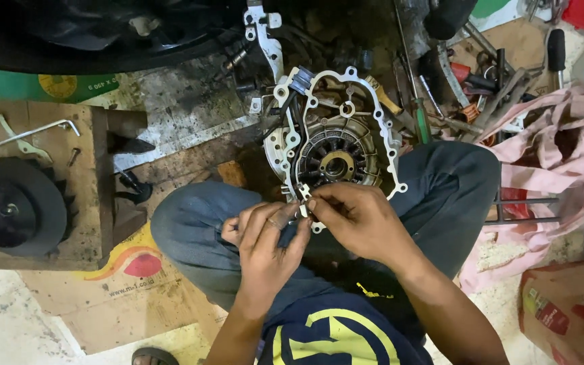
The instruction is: The person sits on the floor and works on a disassembled motorcycle engine casing. They use their hands to manipulate internal components and a screwdriver to tighten or adjust parts within the casing.
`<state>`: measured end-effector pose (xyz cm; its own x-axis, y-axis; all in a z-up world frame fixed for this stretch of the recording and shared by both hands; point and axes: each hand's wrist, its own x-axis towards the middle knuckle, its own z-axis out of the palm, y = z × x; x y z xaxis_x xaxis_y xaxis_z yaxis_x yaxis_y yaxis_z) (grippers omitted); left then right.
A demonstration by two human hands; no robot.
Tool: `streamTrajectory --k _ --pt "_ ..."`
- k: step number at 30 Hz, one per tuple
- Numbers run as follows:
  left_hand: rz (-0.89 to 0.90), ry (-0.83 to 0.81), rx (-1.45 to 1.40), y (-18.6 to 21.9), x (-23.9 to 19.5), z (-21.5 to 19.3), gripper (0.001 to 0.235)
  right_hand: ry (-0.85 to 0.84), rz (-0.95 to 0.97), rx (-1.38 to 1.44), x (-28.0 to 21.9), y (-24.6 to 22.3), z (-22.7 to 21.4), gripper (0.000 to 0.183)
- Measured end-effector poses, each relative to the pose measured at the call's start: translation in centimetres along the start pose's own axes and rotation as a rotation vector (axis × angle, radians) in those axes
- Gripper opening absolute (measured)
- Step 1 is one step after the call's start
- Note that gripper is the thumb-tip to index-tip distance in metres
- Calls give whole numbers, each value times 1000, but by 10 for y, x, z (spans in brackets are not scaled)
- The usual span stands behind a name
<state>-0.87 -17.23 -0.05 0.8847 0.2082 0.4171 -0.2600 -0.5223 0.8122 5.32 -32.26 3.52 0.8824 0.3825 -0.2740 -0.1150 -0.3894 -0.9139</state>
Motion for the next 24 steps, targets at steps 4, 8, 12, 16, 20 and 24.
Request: streamTrajectory --k 4,8,12,16,20,24 --pt "6 8 -8 1 0 1 31 -16 14 5 -1 1 0 19" --pt "-31 -71 79 2 -9 1 26 -25 -14 -35 -5 3 -1 17" --pt "-74 -100 131 1 -15 1 30 -123 -109 -78 -13 -5 -7 36" --pt "-45 -132 38 -1 -18 4 34 -123 -92 -103 -21 2 -6 40" --pt "-18 -149 78 2 -11 2 33 -99 -135 -184 -19 1 -9 31" --pt "-23 -160 99 -1 -10 0 34 -62 -166 -203 -12 5 -14 25"
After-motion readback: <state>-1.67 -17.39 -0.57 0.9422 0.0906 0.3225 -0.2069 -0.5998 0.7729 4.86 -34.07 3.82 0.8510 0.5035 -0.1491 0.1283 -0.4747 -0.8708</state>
